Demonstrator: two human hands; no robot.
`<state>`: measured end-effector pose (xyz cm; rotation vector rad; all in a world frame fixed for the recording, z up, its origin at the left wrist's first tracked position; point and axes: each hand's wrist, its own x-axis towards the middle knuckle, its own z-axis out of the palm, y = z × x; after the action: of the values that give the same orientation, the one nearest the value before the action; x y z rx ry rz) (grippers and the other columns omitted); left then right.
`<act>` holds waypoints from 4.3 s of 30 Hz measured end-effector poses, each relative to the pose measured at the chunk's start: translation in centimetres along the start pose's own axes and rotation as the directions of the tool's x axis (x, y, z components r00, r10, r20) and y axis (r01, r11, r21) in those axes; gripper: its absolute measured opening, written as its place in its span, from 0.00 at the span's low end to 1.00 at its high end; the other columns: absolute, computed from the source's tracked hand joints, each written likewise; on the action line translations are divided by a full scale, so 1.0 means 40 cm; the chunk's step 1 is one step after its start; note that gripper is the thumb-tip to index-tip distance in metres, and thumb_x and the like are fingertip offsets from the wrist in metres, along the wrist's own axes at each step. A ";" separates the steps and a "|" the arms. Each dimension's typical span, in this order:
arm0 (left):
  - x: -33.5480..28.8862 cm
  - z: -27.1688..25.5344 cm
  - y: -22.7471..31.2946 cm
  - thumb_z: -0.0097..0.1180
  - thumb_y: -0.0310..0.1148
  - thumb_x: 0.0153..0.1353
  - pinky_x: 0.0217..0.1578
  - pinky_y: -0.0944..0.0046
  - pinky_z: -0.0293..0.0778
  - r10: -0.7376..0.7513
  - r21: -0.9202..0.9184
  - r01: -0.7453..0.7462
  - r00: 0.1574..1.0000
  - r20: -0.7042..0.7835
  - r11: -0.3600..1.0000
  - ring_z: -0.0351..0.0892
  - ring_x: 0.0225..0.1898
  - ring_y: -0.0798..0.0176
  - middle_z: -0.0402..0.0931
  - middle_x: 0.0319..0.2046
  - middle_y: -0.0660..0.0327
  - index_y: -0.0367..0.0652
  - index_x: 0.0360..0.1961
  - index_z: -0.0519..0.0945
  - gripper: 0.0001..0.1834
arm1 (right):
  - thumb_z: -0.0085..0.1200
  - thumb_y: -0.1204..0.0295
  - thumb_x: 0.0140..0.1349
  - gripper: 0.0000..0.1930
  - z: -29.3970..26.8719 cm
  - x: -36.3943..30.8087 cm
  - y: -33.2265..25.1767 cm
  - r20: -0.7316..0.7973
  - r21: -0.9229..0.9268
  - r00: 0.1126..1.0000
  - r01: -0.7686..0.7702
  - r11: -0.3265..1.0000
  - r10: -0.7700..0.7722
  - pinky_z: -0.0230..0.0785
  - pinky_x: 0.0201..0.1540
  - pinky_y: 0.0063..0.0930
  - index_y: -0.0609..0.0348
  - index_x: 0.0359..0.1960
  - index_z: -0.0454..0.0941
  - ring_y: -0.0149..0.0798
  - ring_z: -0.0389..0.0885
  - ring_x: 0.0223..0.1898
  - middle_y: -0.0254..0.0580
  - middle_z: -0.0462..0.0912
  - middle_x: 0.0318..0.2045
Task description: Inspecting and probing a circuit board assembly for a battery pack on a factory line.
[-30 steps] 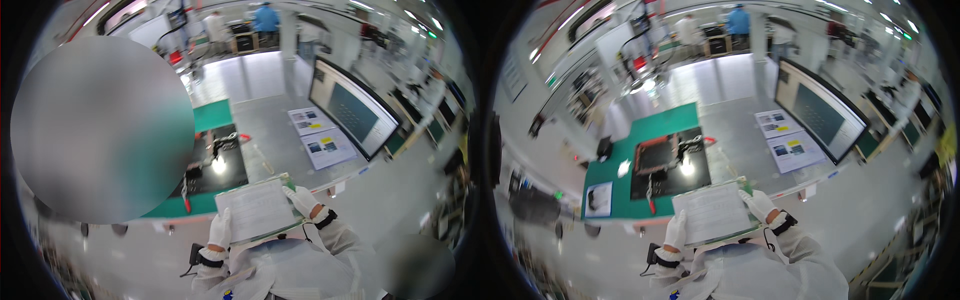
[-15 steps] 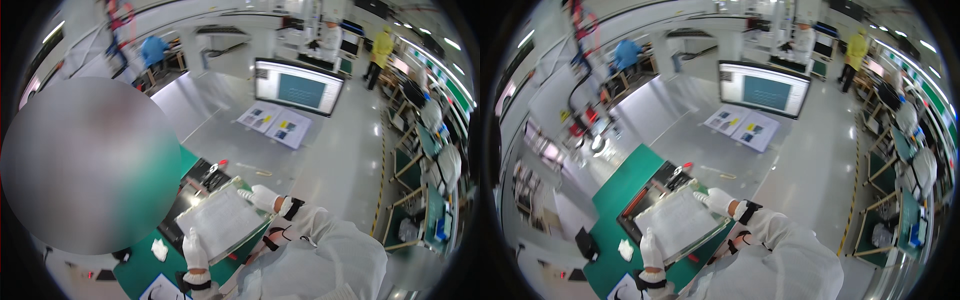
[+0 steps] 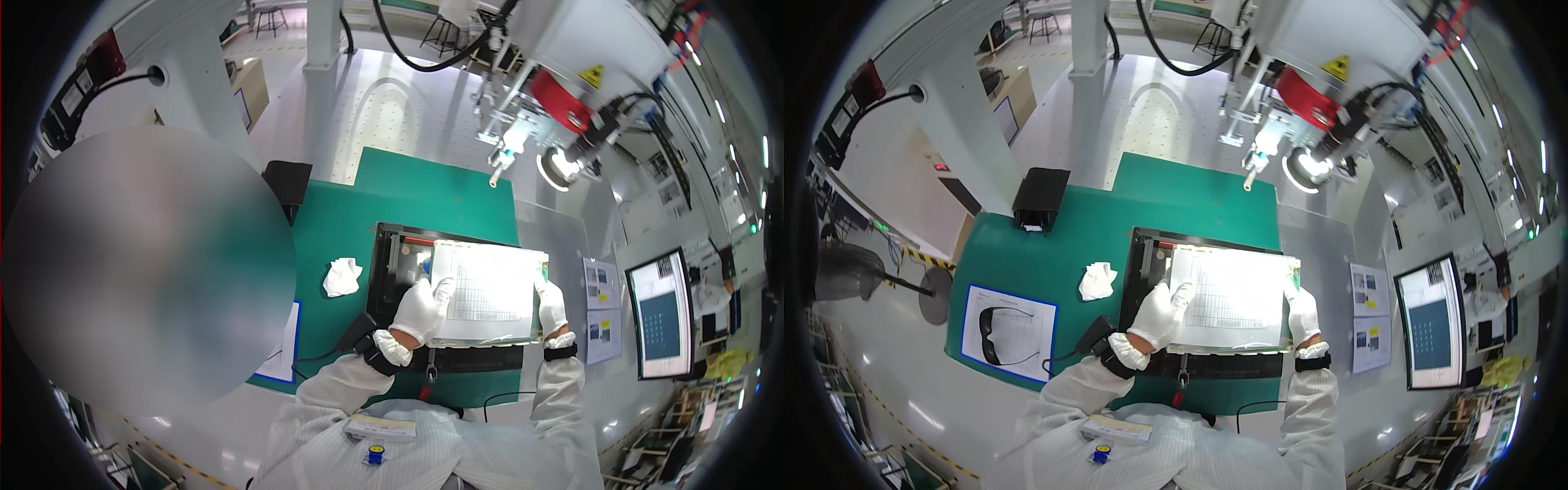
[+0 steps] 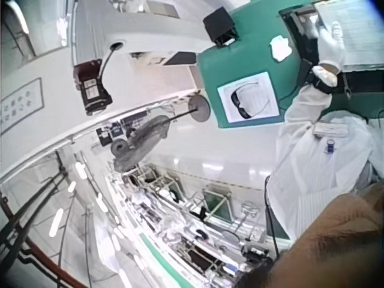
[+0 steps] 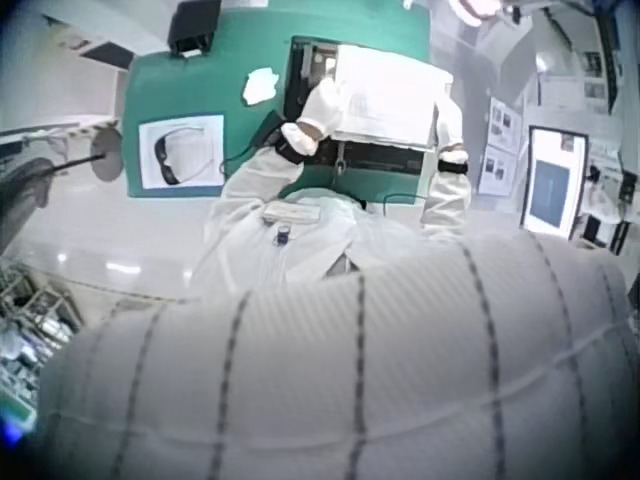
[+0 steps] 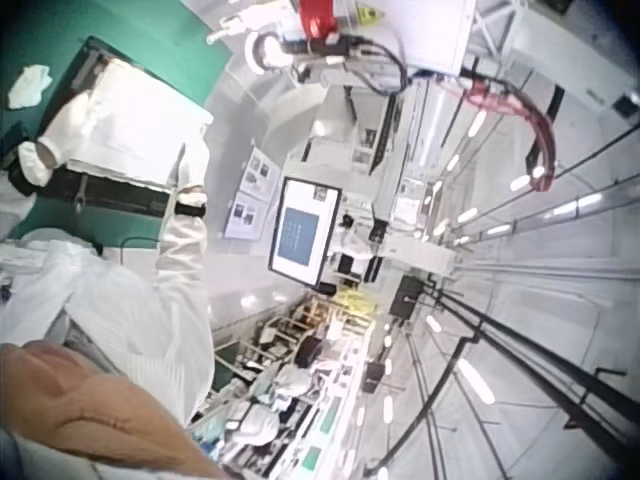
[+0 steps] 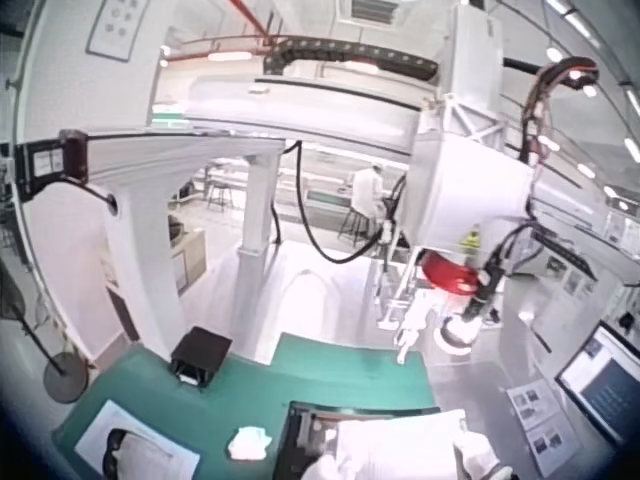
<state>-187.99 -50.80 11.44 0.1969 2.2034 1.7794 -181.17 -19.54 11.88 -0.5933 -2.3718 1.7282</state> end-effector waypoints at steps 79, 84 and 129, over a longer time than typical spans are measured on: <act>-0.445 0.211 -0.355 0.55 0.57 0.67 0.35 0.55 0.77 -0.497 0.478 0.356 0.842 0.209 0.803 0.82 0.30 0.49 0.82 0.28 0.51 0.39 0.34 0.80 0.27 | 0.64 0.51 0.61 0.26 -0.097 -0.219 0.486 -0.372 -0.603 0.891 -0.446 0.662 0.261 0.74 0.54 0.48 0.59 0.51 0.78 0.57 0.81 0.53 0.55 0.80 0.52; -0.321 0.211 -0.272 0.52 0.55 0.71 0.16 0.70 0.59 -0.696 -0.538 0.830 0.472 0.541 0.145 0.62 0.14 0.74 0.64 0.16 0.73 0.55 0.21 0.70 0.23 | 0.61 0.53 0.66 0.24 -0.140 -0.028 0.589 -0.410 -0.175 0.889 -0.296 0.939 0.204 0.75 0.49 0.43 0.61 0.52 0.78 0.51 0.84 0.46 0.49 0.84 0.46; -0.001 -0.167 -0.106 0.49 0.42 0.77 0.20 0.75 0.67 -0.205 -0.602 0.136 0.978 -0.047 0.787 0.70 0.20 0.73 0.75 0.25 0.66 0.43 0.34 0.78 0.17 | 0.54 0.66 0.74 0.20 0.085 0.138 0.257 -0.555 -0.274 0.745 0.256 0.927 -0.370 0.71 0.58 0.36 0.65 0.62 0.70 0.44 0.78 0.52 0.54 0.78 0.55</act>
<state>-189.71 -57.98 8.57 -0.2433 1.5394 2.3078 -185.03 -17.67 0.49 -0.6048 -2.0187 0.9865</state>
